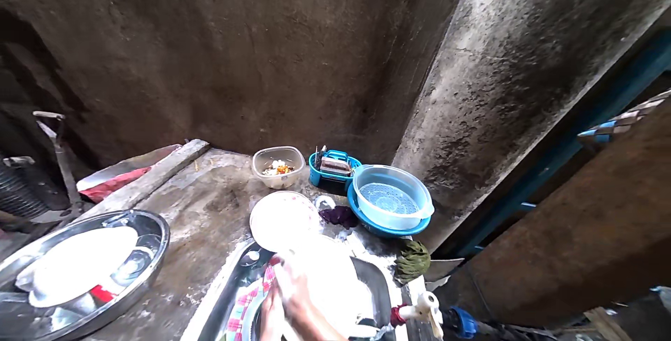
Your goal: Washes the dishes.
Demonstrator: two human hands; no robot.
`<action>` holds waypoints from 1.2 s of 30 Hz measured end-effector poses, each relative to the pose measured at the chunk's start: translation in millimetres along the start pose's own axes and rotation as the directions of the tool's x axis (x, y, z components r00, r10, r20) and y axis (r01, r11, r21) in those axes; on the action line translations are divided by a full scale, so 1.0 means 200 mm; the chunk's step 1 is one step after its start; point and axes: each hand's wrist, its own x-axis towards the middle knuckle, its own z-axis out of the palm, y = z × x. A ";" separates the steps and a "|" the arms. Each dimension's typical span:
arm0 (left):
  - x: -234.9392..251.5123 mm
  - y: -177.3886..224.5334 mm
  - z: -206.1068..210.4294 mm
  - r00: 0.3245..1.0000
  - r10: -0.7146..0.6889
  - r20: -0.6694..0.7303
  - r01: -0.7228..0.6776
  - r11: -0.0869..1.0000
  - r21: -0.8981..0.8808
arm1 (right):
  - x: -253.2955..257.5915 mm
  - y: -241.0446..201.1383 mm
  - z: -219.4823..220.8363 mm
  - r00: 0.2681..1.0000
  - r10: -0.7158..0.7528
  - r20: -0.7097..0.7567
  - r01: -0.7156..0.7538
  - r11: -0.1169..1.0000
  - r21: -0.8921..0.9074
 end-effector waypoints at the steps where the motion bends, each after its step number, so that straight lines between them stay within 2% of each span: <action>1: 0.01 -0.01 -0.02 0.999 0.037 -0.012 -0.037 0.999 0.018 | -0.04 0.03 0.03 0.995 -0.092 0.044 0.090 0.995 0.041; 2: 0.02 -0.02 -0.03 0.998 0.063 -0.016 -0.063 0.998 0.026 | -0.03 0.06 0.03 0.987 -0.142 0.073 0.143 0.990 -0.003; 3: 0.03 -0.03 -0.05 0.997 0.076 -0.031 -0.075 0.997 0.030 | 0.00 0.10 0.00 0.988 -0.113 0.104 0.123 0.988 -0.096; 5: 0.03 -0.02 -0.08 0.993 0.100 -0.059 -0.099 0.995 0.026 | 0.10 0.14 -0.17 0.975 0.150 0.163 -0.092 0.943 -0.320; 6: 0.05 -0.01 -0.08 0.990 0.115 -0.086 -0.114 0.993 0.015 | 0.12 0.19 -0.25 0.971 0.207 0.121 -0.143 0.904 -0.403; 8: 0.10 0.02 -0.09 0.974 0.179 -0.142 -0.180 0.984 0.008 | 0.04 0.33 -0.32 0.990 0.141 0.010 -0.118 0.862 -0.493; 10: 0.16 0.03 -0.09 0.957 0.220 -0.188 -0.223 0.975 0.004 | -0.18 0.32 -0.26 0.982 0.187 -0.014 -0.174 0.883 -0.437; 12: 0.19 0.01 -0.07 0.966 0.178 -0.186 -0.181 0.984 0.002 | -0.40 0.18 -0.10 0.967 0.248 0.057 -0.223 0.933 -0.283; 13: 0.18 -0.02 -0.06 0.979 0.122 -0.165 -0.122 0.992 0.011 | -0.46 0.12 -0.02 0.967 0.234 0.100 -0.209 0.955 -0.211; 16: 0.09 -0.06 -0.04 0.993 -0.079 -0.083 0.080 0.997 0.008 | -0.32 0.08 0.08 0.979 0.184 0.084 -0.165 0.967 -0.193; 19: 0.02 -0.08 -0.02 0.994 -0.113 -0.005 0.113 0.993 -0.021 | -0.05 0.11 0.06 0.966 0.250 -0.064 -0.258 0.949 -0.183; 20: 0.03 -0.06 0.00 0.993 -0.114 -0.011 0.114 0.993 -0.043 | -0.05 0.07 0.06 0.966 0.257 -0.021 -0.257 0.958 -0.126; 22: 0.09 -0.03 0.00 0.991 -0.123 -0.056 0.117 0.988 -0.099 | -0.14 -0.04 0.02 0.959 0.204 0.199 -0.202 0.979 -0.028; 24: 0.16 0.01 -0.05 0.985 -0.157 -0.067 0.149 0.983 -0.111 | -0.27 -0.09 -0.04 0.889 0.208 0.407 -0.171 0.977 -0.126; 25: 0.18 0.02 -0.09 0.985 -0.159 -0.069 0.151 0.983 -0.104 | -0.33 -0.08 -0.09 0.880 0.209 0.427 -0.140 0.972 -0.189; 27: 0.17 0.01 -0.14 0.987 -0.152 -0.050 0.148 0.985 -0.086 | -0.41 0.04 -0.20 0.910 0.242 0.337 -0.122 0.933 -0.340; 29: 0.15 0.01 -0.15 0.992 -0.126 -0.031 0.125 0.991 -0.042 | -0.36 0.24 -0.31 0.957 0.263 0.125 -0.174 0.860 -0.481; 31: 0.08 0.00 -0.10 0.994 -0.105 -0.012 0.105 0.994 0.005 | -0.23 0.36 -0.29 0.983 0.159 -0.097 -0.186 0.853 -0.487; 32: 0.06 0.00 -0.08 0.995 -0.098 0.006 0.098 0.995 0.021 | -0.16 0.34 -0.25 0.978 0.156 -0.138 -0.201 0.874 -0.443; 34: 0.07 0.00 -0.05 0.995 -0.095 0.030 0.095 0.995 0.006 | -0.11 0.18 -0.13 0.972 0.227 -0.052 -0.232 0.930 -0.283; 36: 0.11 0.02 -0.06 0.990 -0.135 0.045 0.137 0.989 -0.054 | -0.17 0.00 -0.07 0.942 0.249 0.223 -0.220 0.964 -0.150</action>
